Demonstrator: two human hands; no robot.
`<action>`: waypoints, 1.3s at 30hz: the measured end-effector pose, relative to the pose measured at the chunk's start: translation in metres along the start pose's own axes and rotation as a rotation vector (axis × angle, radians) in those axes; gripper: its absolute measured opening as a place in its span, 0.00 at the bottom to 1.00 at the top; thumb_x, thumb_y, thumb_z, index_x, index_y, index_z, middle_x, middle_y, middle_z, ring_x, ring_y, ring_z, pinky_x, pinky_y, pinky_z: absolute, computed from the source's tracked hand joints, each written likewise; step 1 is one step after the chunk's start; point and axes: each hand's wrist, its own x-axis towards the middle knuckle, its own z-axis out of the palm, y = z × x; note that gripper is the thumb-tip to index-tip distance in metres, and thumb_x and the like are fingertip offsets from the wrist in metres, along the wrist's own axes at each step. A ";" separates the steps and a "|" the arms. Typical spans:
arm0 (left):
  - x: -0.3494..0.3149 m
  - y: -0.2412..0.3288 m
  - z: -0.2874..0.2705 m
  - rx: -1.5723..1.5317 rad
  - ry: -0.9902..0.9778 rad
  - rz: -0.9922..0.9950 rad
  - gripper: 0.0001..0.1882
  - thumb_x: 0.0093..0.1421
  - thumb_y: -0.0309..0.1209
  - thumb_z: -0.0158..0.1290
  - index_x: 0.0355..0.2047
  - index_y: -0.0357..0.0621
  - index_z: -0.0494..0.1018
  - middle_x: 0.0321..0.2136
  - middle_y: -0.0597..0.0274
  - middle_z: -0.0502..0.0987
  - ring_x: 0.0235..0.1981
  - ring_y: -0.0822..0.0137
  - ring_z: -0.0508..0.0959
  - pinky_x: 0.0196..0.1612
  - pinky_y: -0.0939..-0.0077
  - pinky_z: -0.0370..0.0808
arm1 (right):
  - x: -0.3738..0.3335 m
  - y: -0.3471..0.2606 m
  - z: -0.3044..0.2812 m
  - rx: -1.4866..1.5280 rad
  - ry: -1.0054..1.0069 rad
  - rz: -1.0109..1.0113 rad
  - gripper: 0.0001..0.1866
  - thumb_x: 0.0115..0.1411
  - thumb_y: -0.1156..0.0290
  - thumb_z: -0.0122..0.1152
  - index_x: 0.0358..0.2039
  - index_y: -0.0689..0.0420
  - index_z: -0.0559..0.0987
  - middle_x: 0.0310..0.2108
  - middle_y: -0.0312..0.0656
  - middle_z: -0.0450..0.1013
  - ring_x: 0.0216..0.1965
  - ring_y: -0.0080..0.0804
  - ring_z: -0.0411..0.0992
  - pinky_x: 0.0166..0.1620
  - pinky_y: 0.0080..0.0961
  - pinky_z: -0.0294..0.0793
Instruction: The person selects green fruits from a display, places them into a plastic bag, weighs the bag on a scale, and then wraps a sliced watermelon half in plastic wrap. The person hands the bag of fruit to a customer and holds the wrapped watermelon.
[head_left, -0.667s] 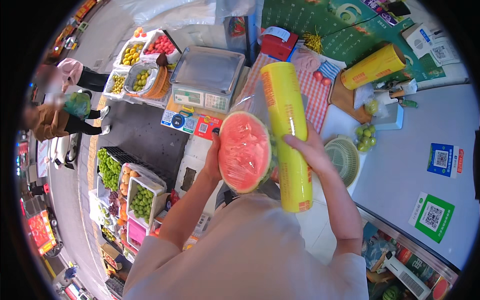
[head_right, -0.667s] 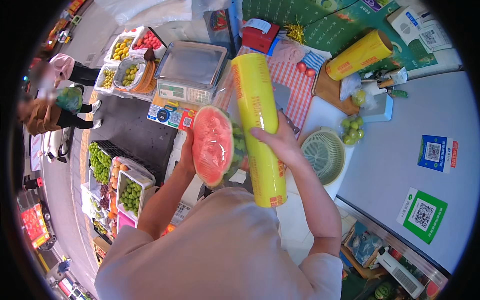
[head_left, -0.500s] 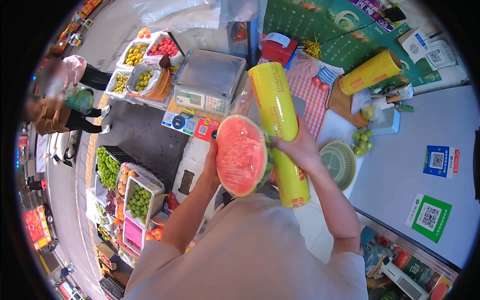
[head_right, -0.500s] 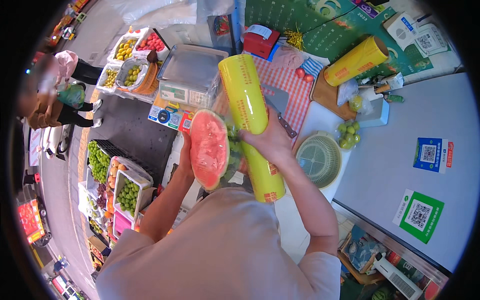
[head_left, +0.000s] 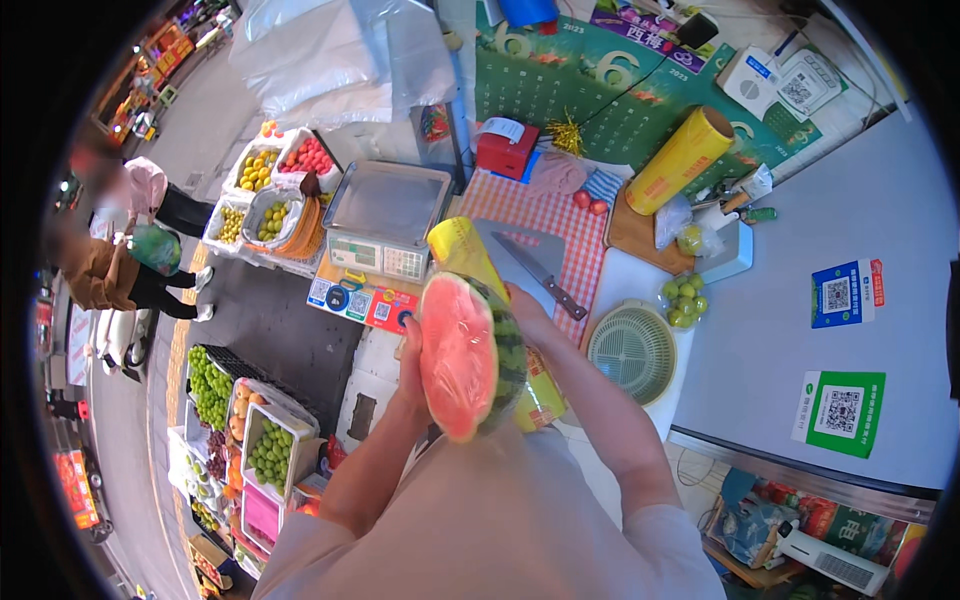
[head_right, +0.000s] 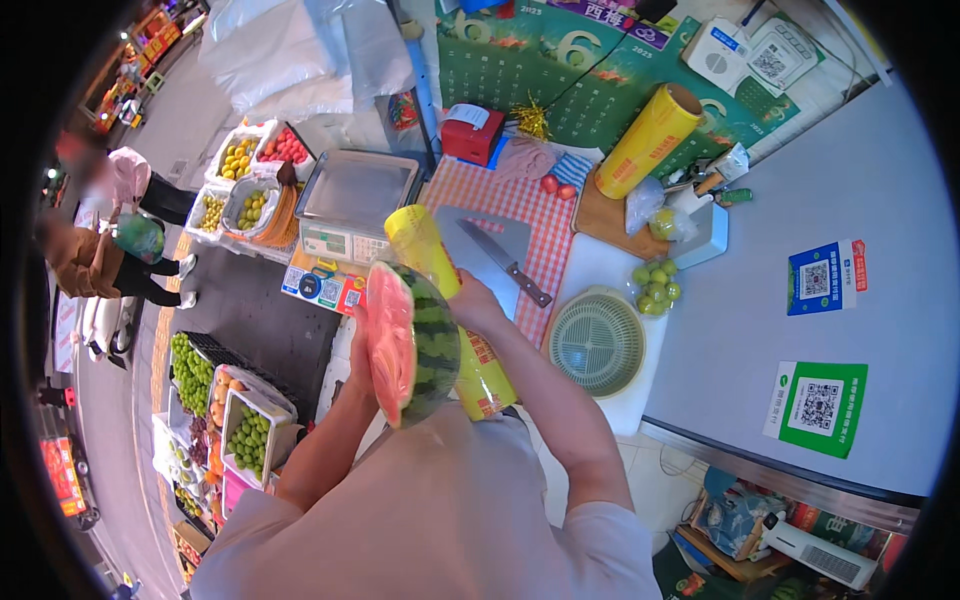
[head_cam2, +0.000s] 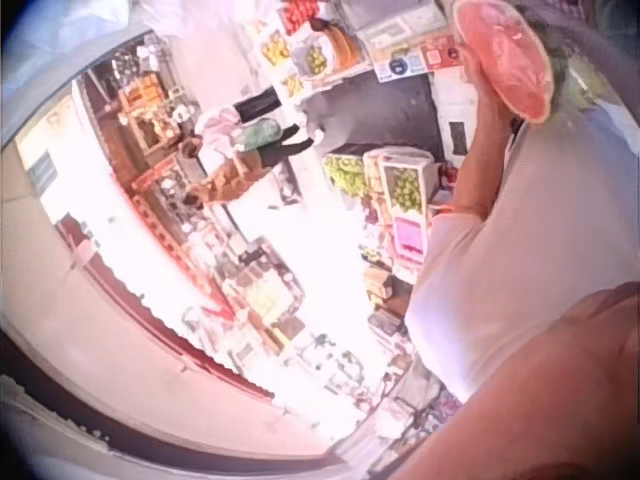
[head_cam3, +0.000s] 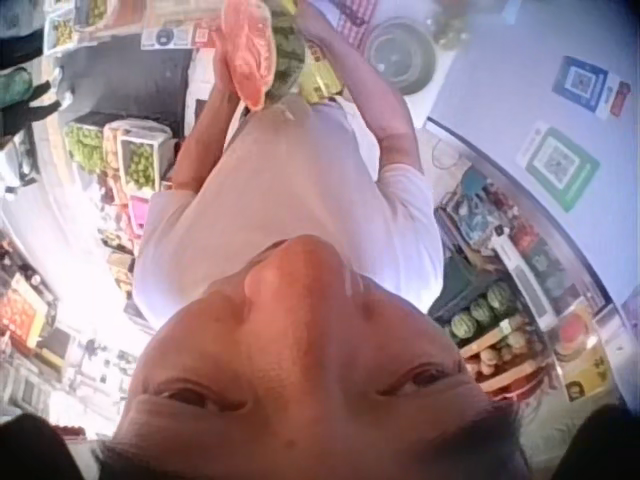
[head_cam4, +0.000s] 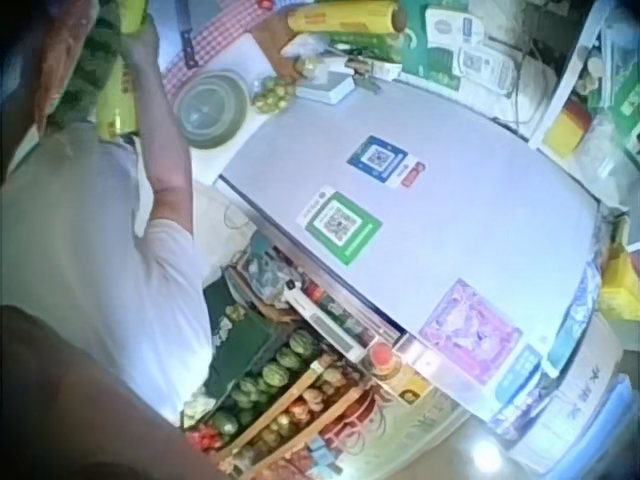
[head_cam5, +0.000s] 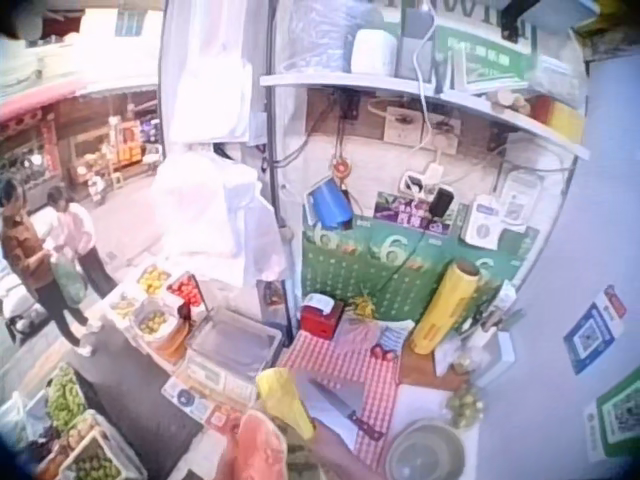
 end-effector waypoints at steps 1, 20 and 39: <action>0.001 -0.004 0.000 -0.011 0.036 0.016 0.37 0.58 0.61 0.32 0.58 0.47 0.54 0.50 0.58 0.66 0.49 0.60 0.68 0.52 0.63 0.66 | 0.002 0.000 0.002 0.101 -0.042 0.016 0.34 0.44 0.52 0.64 0.47 0.59 0.69 0.40 0.48 0.73 0.39 0.40 0.73 0.43 0.30 0.70; -0.125 0.009 0.037 0.091 0.251 0.495 0.35 0.60 0.58 0.29 0.59 0.48 0.54 0.54 0.58 0.62 0.55 0.58 0.63 0.58 0.63 0.58 | 0.070 0.042 -0.263 0.113 0.997 -0.444 0.43 0.41 0.69 0.70 0.54 0.63 0.56 0.48 0.53 0.63 0.48 0.43 0.65 0.51 0.33 0.65; -0.145 0.039 0.022 -0.315 0.142 0.551 0.37 0.55 0.61 0.38 0.56 0.48 0.59 0.52 0.58 0.66 0.52 0.58 0.67 0.55 0.59 0.63 | -0.043 -0.079 0.016 0.347 0.322 -0.711 0.41 0.53 0.58 0.58 0.59 0.67 0.50 0.60 0.54 0.47 0.61 0.39 0.47 0.61 0.37 0.47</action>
